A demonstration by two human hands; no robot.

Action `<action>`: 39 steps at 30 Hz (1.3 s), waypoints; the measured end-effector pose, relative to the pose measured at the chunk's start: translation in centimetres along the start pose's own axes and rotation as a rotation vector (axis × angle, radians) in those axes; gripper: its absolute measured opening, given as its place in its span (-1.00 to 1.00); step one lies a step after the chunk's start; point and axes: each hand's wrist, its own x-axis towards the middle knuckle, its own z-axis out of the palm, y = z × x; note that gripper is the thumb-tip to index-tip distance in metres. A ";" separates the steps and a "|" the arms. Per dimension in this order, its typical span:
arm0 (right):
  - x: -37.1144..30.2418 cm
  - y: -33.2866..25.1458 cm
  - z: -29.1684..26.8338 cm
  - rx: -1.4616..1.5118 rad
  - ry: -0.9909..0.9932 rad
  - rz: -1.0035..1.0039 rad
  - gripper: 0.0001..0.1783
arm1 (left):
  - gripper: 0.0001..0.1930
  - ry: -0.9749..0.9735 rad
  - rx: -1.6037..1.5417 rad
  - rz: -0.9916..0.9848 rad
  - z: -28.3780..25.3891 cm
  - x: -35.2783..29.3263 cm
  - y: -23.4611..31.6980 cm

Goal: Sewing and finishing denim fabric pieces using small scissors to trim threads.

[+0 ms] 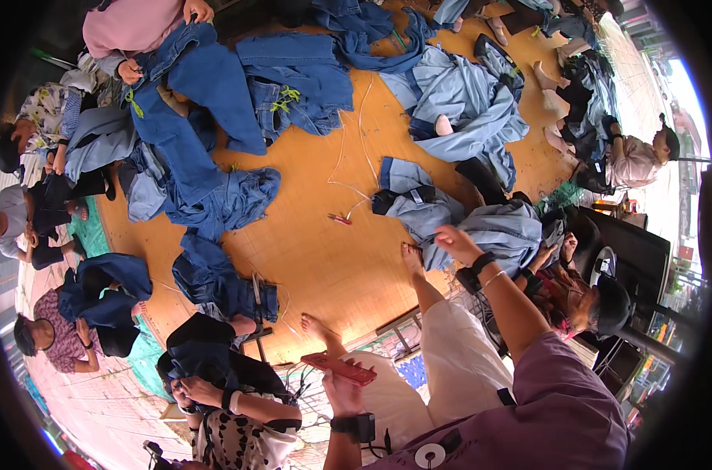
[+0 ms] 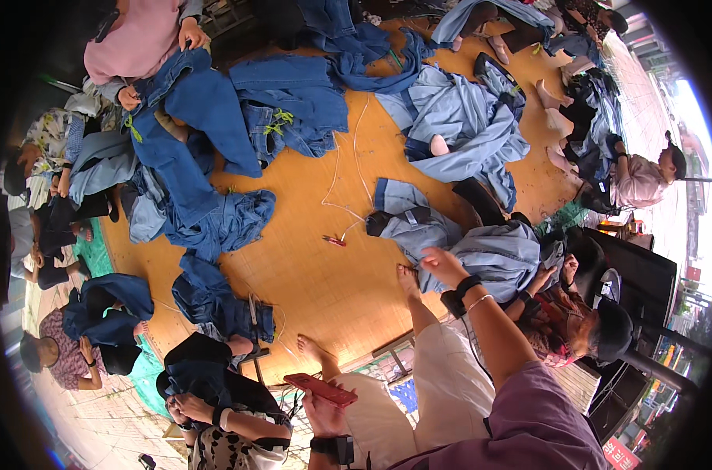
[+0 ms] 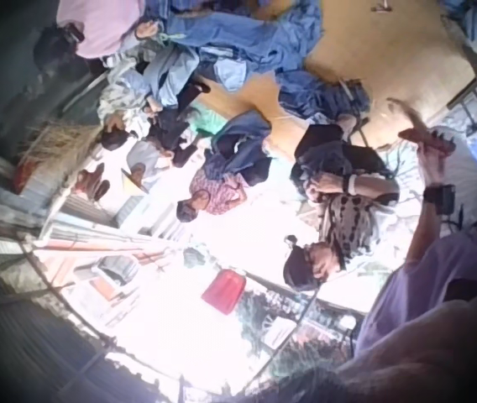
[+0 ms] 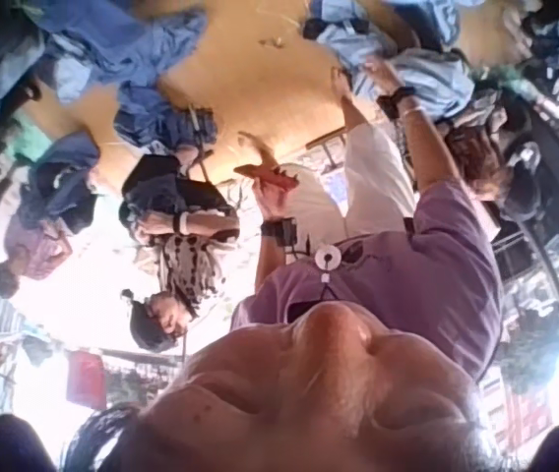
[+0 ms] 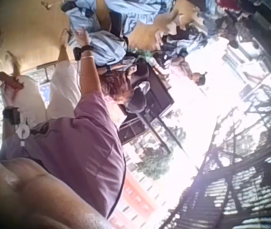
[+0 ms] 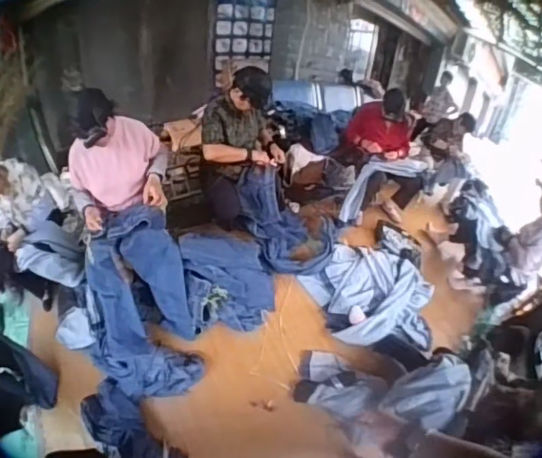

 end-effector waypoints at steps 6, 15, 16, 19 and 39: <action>-4.2 -1.6 10.2 -0.180 -0.207 0.009 -0.72 | -0.47 0.005 0.001 0.001 -0.9 0.0 0.2; -12.5 -9.0 18.4 0.224 -0.669 0.055 -0.60 | -0.49 0.051 0.437 0.107 0.2 2.3 -0.9; -13.3 -9.5 19.0 0.226 -0.699 -0.005 -0.58 | -0.48 0.026 0.428 0.105 0.4 2.3 -0.9; -14.1 -10.4 20.2 0.085 -0.780 0.013 -0.54 | -0.45 -0.004 0.397 0.094 0.9 2.2 -0.6; 31.6 17.3 -7.7 0.862 0.464 0.619 -0.25 | -0.49 0.225 0.151 -0.071 7.1 12.7 -9.3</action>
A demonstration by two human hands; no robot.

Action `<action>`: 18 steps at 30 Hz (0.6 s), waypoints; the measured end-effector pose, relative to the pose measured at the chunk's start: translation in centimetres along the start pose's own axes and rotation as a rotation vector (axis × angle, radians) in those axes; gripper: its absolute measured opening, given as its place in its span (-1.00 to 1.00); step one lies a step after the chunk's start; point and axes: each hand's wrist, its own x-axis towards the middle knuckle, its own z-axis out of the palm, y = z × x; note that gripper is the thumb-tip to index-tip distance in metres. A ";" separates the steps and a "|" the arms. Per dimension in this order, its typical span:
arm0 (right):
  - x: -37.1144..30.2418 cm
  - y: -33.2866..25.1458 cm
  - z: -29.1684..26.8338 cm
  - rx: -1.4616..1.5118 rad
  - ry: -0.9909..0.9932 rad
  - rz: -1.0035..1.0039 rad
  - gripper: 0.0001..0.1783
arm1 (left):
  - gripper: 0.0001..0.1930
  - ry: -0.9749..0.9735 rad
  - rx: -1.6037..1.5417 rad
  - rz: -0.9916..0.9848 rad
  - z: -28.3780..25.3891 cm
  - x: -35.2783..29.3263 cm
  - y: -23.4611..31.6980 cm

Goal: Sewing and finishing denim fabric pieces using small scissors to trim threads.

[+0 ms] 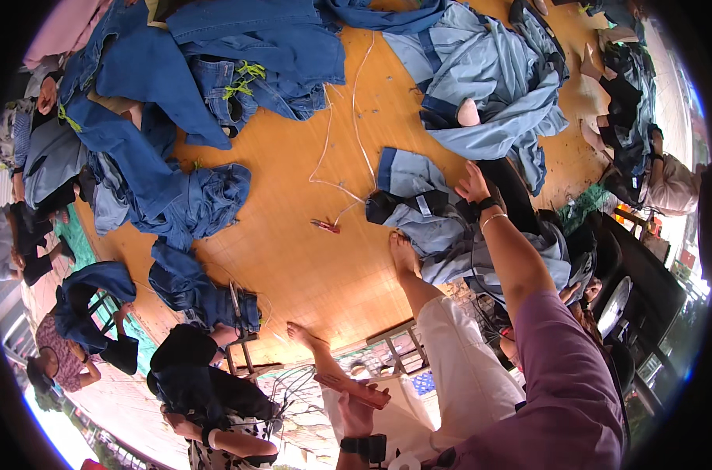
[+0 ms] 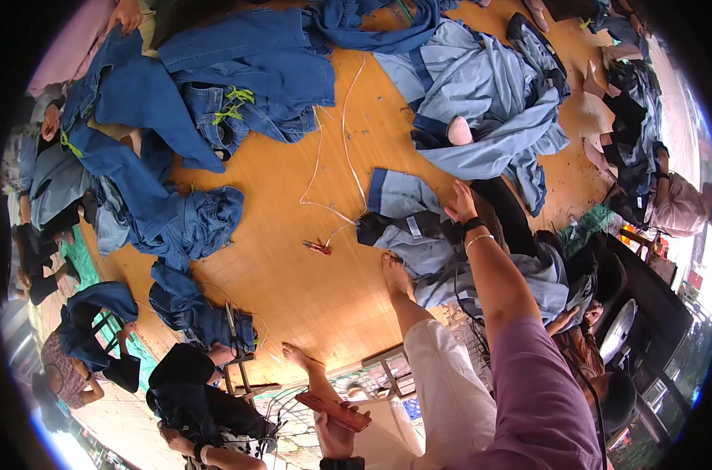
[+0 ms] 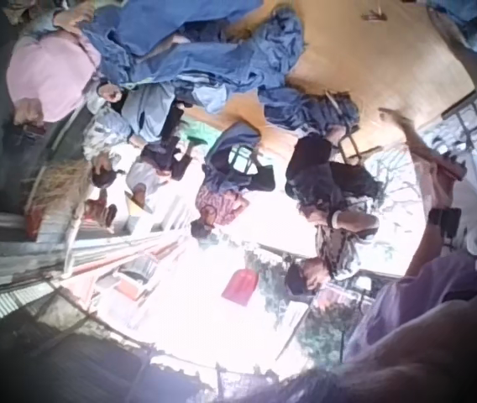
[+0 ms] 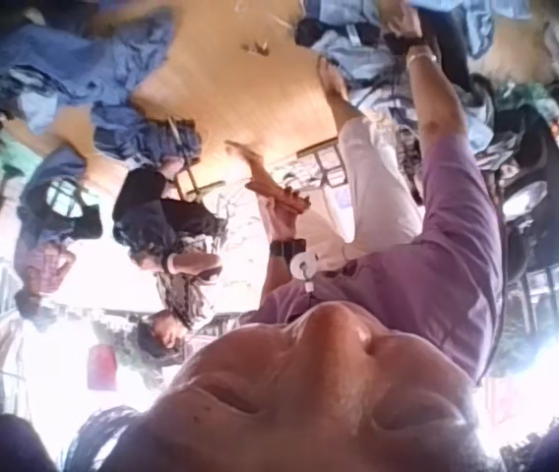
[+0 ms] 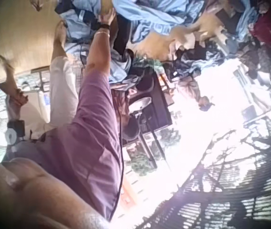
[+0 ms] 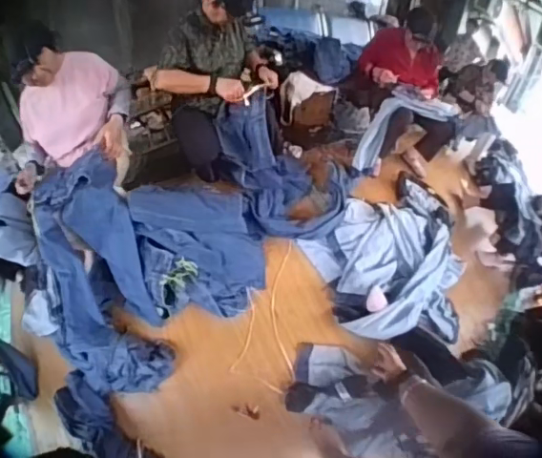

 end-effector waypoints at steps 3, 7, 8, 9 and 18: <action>8.3 -1.6 -1.0 -0.117 -0.135 0.006 -0.16 | -0.38 0.053 0.038 -0.023 2.8 2.5 -1.7; 16.4 -1.0 -3.8 -0.589 -0.229 -0.481 -0.09 | -0.38 0.062 -0.026 -0.054 4.3 5.1 -2.8; 17.4 -0.6 -4.5 -0.934 -0.229 -0.783 -0.09 | -0.39 0.062 -0.043 -0.045 4.5 5.5 -3.0; 17.8 -0.4 -5.2 -1.079 -0.254 -1.098 -0.08 | -0.39 0.068 -0.047 -0.043 4.6 5.7 -3.1; 6.2 -21.1 -8.7 -0.049 -0.473 -0.690 -0.41 | -0.41 0.032 -0.036 -0.041 6.4 4.3 -1.9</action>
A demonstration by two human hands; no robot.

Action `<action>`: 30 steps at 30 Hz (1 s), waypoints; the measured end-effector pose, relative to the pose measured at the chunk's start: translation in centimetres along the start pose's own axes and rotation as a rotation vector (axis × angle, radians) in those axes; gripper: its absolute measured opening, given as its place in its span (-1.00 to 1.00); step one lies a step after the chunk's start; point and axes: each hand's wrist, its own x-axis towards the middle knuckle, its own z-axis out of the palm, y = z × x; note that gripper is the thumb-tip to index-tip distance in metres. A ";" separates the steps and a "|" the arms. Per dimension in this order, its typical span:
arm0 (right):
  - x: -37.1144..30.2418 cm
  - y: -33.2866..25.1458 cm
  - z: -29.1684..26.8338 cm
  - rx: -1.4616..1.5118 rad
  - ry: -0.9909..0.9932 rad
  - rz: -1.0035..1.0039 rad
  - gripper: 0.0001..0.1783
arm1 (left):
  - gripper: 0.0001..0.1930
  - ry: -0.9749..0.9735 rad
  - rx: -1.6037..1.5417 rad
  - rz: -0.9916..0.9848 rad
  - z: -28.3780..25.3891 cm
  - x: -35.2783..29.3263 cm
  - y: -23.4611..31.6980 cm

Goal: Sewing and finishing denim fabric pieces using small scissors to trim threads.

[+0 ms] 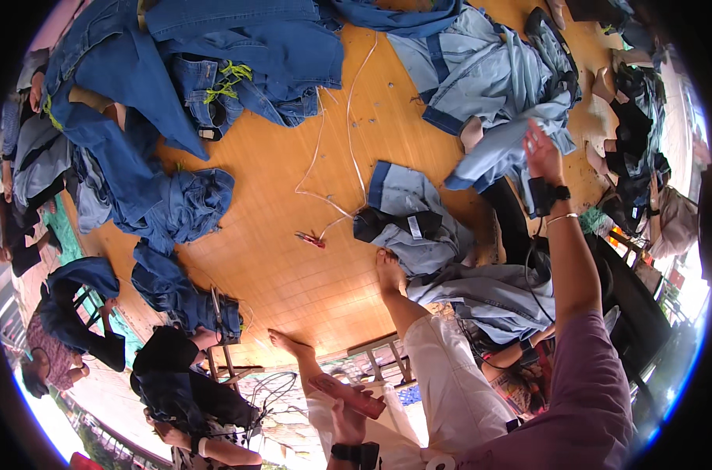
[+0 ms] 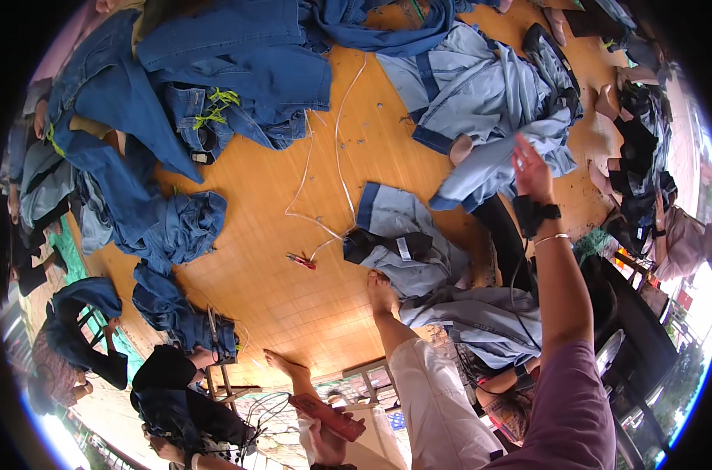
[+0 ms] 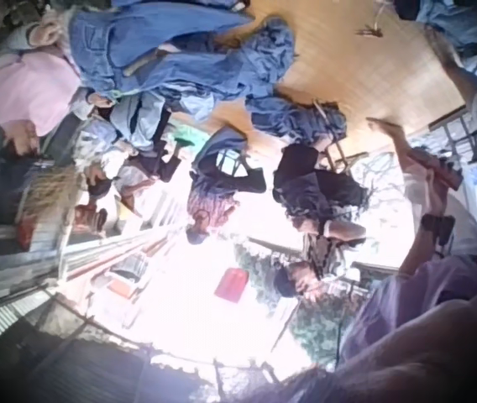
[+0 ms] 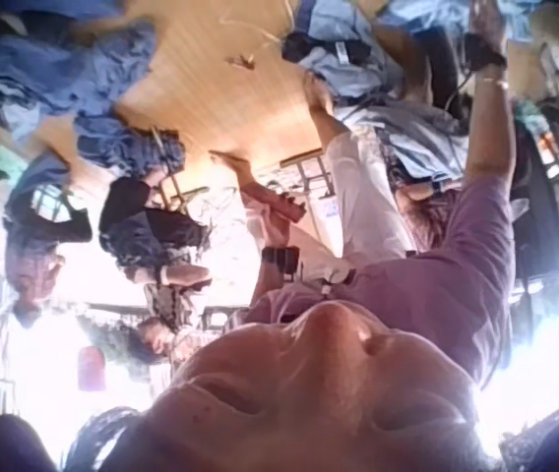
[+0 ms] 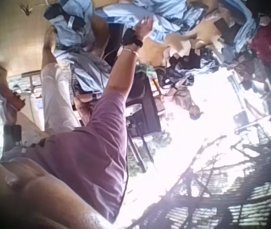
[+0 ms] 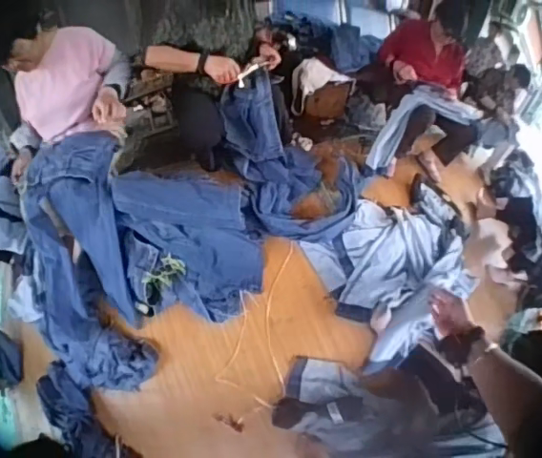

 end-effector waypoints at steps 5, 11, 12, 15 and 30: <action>7.4 -12.6 -10.2 0.512 0.565 -0.189 -0.41 | -0.46 -0.127 -0.005 0.018 -0.1 -0.9 0.9; -1.6 -3.8 -5.8 0.197 0.588 0.230 -0.55 | -0.54 -0.183 0.071 0.100 -2.3 -1.9 1.9; -4.8 -1.5 -1.6 0.135 0.543 0.242 -0.53 | -0.60 -0.160 0.118 0.113 -2.8 -1.9 2.2; -15.3 3.0 14.1 -0.037 -0.057 0.500 -0.53 | -0.68 -0.107 0.132 0.139 -4.5 -2.3 2.9; -56.4 4.2 48.2 -0.239 -0.989 0.851 -0.45 | -0.25 0.212 0.703 0.446 -16.6 0.3 3.4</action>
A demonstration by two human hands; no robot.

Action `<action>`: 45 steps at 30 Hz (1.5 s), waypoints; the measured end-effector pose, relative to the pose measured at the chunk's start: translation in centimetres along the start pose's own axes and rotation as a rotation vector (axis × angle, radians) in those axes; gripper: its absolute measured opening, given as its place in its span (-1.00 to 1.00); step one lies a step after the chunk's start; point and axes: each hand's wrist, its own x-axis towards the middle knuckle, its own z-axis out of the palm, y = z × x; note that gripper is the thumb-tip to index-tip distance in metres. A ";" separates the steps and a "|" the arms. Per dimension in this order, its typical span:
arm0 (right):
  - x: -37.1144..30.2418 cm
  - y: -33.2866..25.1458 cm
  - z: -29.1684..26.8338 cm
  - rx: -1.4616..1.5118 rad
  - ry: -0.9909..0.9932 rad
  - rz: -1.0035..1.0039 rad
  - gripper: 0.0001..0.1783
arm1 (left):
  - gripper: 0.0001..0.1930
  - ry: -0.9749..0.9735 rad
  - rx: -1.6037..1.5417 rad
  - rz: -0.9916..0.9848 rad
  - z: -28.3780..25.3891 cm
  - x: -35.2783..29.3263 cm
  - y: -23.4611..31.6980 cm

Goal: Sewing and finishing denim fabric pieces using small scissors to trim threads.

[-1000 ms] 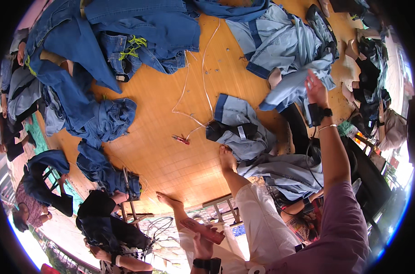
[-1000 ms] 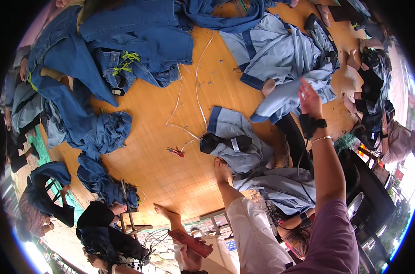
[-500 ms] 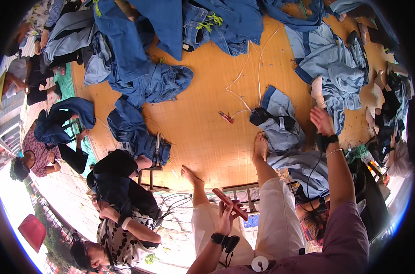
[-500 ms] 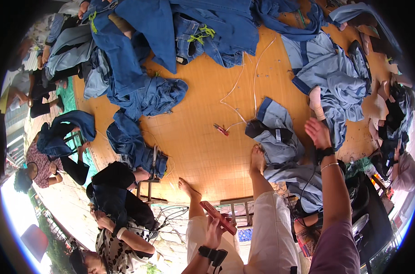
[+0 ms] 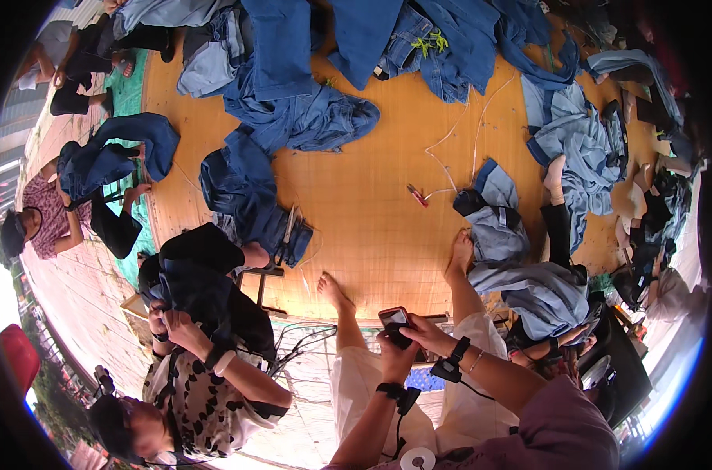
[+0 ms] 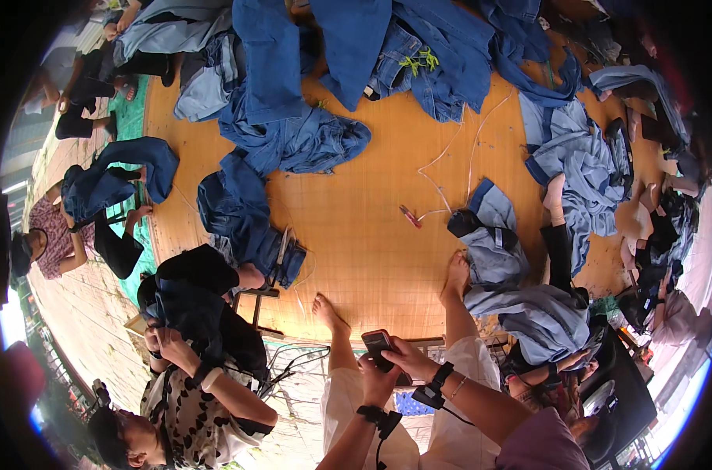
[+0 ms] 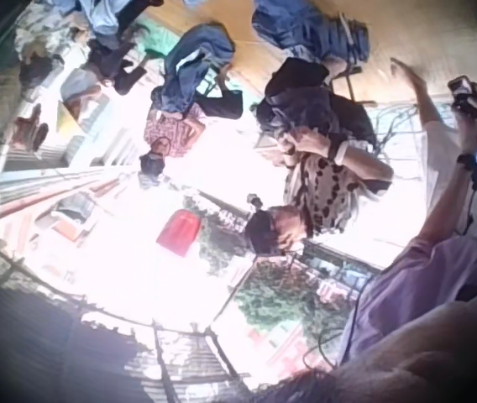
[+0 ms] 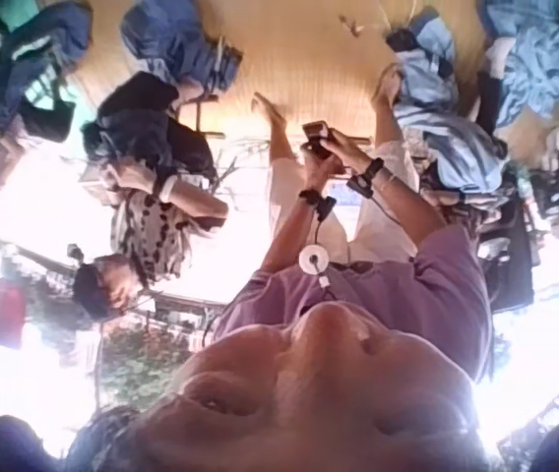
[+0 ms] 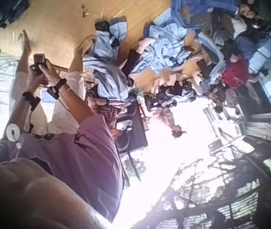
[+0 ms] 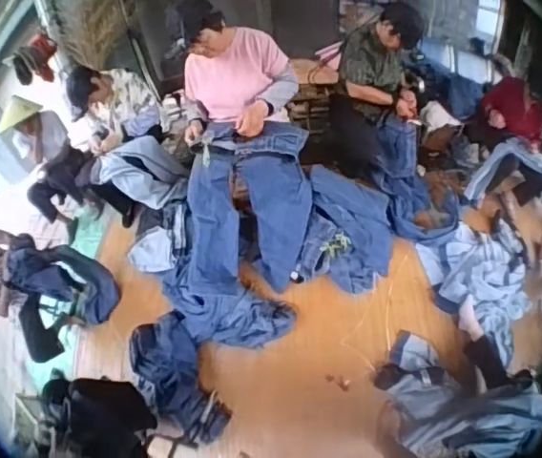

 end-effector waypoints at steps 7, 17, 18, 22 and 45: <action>6.7 4.8 -5.2 0.437 0.118 0.078 -0.60 | -0.03 -0.046 -0.077 -0.015 -2.9 0.0 -4.4; 20.0 17.9 -28.6 -0.875 1.098 0.002 -0.47 | -0.29 -0.135 -0.267 -0.394 -7.8 -1.2 -8.1; 20.7 19.0 -30.5 -1.274 1.393 0.036 -0.48 | -0.30 -0.143 -0.289 -0.423 -7.4 -1.1 -8.3; 22.9 22.2 -34.5 -1.524 1.217 0.317 -0.44 | -0.34 -0.176 -0.342 -0.481 -4.8 -0.6 -9.5; 20.8 -7.2 -35.3 -0.662 0.937 -0.260 -0.77 | -0.40 -0.298 -0.399 0.065 4.2 -1.2 19.2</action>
